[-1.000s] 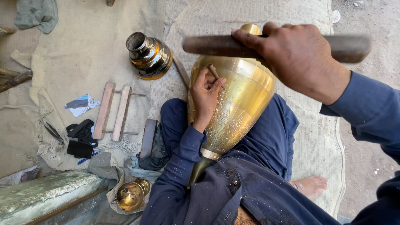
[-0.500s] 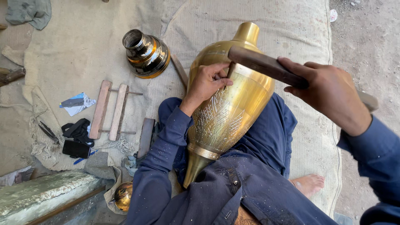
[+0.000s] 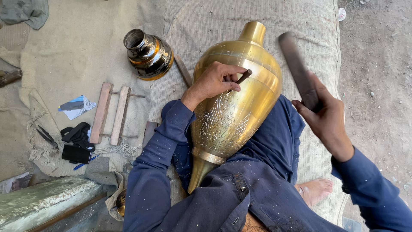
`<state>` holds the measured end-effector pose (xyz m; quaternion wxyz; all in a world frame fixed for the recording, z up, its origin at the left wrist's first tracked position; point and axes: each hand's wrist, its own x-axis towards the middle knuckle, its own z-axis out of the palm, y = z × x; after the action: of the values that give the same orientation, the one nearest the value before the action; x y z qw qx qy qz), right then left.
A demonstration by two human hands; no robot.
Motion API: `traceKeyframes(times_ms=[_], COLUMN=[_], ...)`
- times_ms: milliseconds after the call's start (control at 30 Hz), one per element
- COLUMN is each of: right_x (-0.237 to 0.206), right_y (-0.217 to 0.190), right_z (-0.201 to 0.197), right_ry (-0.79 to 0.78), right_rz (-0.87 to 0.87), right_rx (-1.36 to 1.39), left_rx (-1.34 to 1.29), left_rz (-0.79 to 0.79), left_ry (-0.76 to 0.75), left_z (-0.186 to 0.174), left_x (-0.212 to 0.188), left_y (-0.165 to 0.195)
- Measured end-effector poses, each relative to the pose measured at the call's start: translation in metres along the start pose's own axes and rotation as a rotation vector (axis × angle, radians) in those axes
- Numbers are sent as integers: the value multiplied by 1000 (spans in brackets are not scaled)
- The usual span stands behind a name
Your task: The person sits on the ground with a large brass vase on their lap and decorates its surface, holding a chisel against the metal and striking it with a wooden mallet to carve ornamental patterns, repositioning the chisel across different areas of the vase.
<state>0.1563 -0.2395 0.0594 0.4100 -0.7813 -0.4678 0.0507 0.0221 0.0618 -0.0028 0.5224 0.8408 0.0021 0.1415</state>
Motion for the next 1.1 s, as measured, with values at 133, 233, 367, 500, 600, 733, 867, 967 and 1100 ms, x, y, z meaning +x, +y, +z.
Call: traceKeyframes(times_ms=[133, 233, 367, 500, 600, 733, 867, 967, 1100], right_x=[-5, -11, -19, -18, -8, 18, 47, 65, 92], right_y=[8, 12, 16, 27, 34, 34, 16, -5, -38], right_z=[1, 10, 27, 23, 20, 6, -5, -16, -25], right_ry=[-206, -160, 47, -116, 57, -155, -236, -190, -343], right_rz=[138, 145, 8, 50, 9, -30, -81, -241, -200], right_rx=[-468, -542, -145, -529, 243, -298, -343, -347, -713], left_rx=[9, 21, 65, 75, -7, -6, -23, -34, -101], left_rz=[44, 65, 164, 99, 94, 3, -31, -22, -62], left_ry=[-11, -15, -21, -53, 6, 65, 186, 289, 472], left_z=[-1, -2, -2, -1, -1, 2, 9, 16, 24], left_x=[-1, -1, 0, 0, -1, -3, -11, -19, -21], left_y=[-5, -9, -10, -9, -6, 2, 9, 12, 14])
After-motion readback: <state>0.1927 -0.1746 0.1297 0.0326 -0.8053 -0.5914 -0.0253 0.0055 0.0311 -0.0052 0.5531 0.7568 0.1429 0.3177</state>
